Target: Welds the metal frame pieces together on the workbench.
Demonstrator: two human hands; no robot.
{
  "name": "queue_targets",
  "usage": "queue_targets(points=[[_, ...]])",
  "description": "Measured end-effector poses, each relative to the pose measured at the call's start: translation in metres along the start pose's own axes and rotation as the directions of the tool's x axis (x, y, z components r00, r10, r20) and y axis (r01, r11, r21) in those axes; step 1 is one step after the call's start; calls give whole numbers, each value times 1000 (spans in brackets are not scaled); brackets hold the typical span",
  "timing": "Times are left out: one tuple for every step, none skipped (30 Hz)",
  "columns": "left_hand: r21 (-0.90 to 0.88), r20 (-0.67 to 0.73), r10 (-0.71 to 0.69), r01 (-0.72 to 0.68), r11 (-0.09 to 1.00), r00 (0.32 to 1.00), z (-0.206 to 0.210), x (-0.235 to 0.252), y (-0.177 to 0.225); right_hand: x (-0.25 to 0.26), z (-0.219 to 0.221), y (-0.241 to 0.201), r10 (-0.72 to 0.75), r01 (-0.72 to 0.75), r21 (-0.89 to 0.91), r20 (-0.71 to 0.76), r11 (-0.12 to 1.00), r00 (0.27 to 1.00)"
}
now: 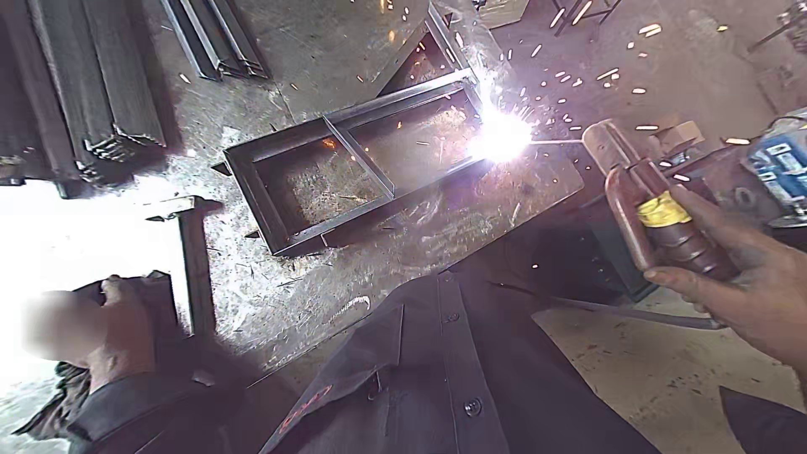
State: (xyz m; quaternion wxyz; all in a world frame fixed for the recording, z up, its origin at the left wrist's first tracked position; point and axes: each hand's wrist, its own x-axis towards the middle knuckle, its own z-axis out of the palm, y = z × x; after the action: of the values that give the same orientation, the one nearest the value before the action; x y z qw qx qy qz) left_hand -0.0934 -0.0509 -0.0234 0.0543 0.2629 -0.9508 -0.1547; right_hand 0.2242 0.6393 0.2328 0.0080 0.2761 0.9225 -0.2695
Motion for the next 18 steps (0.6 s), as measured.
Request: queue_targets(points=[[22,-17,8,-8,1000,1000,9,8,-13,2,-2,-3,6,-6,-7,9,1000,1000],[25,-30,15,-14,1000,999,13,11,-18,3,-5,-7,18,-18,-11,18,1000,1000],[25,-25,17,-16,1000,1000,13,11,-19,5,-8,-12,28,-28,-15,31,1000,999],[20,-17,16,-15,1000,1000,9,8,-15,7,-11,-17,38,-37,-25,48,999,998],[7,-6,12,-12,1000,1000,2,2,-4,9,-13,-20,35,-33,-35,55,999,998],[-11,6,9,-9,1000,1000,-6,-7,9,10,-16,-23,17,-14,-55,56,998,998],[-17,16,-6,7,1000,1000,-13,-14,20,11,-18,-24,2,2,-71,58,997,998],[-11,21,-21,22,1000,1000,-17,-18,25,13,-19,-25,-12,17,-92,51,996,999],[-12,24,-29,29,999,999,-18,-20,27,14,-20,-25,-26,31,-117,45,993,999],[-14,14,-26,26,1000,1000,-17,-19,25,16,-21,-25,-34,40,-133,48,990,998],[-19,7,-20,21,1000,1000,-17,-19,26,17,-22,-25,-42,49,-147,50,988,998],[-25,7,-18,18,1000,1000,-18,-20,27,19,-24,-26,-40,48,-153,54,987,998],[-28,5,-13,13,1000,1000,-18,-20,27,20,-26,-28,-28,37,-158,59,987,998],[-24,5,-7,7,1000,1000,-16,-19,25,21,-28,-32,-10,22,-164,71,986,997],[-15,-2,-1,1,1000,1000,-13,-17,22,22,-30,-37,7,8,-165,89,986,996],[-14,-2,-11,11,1000,1000,-13,-18,22,24,-33,-43,17,-1,-148,109,989,994],[-13,-1,-24,24,1000,1000,-14,-17,23,25,-35,-50,20,-3,-139,124,990,992],[-24,2,-27,27,999,1000,-15,-18,24,26,-37,-53,3,18,-162,126,987,992]])
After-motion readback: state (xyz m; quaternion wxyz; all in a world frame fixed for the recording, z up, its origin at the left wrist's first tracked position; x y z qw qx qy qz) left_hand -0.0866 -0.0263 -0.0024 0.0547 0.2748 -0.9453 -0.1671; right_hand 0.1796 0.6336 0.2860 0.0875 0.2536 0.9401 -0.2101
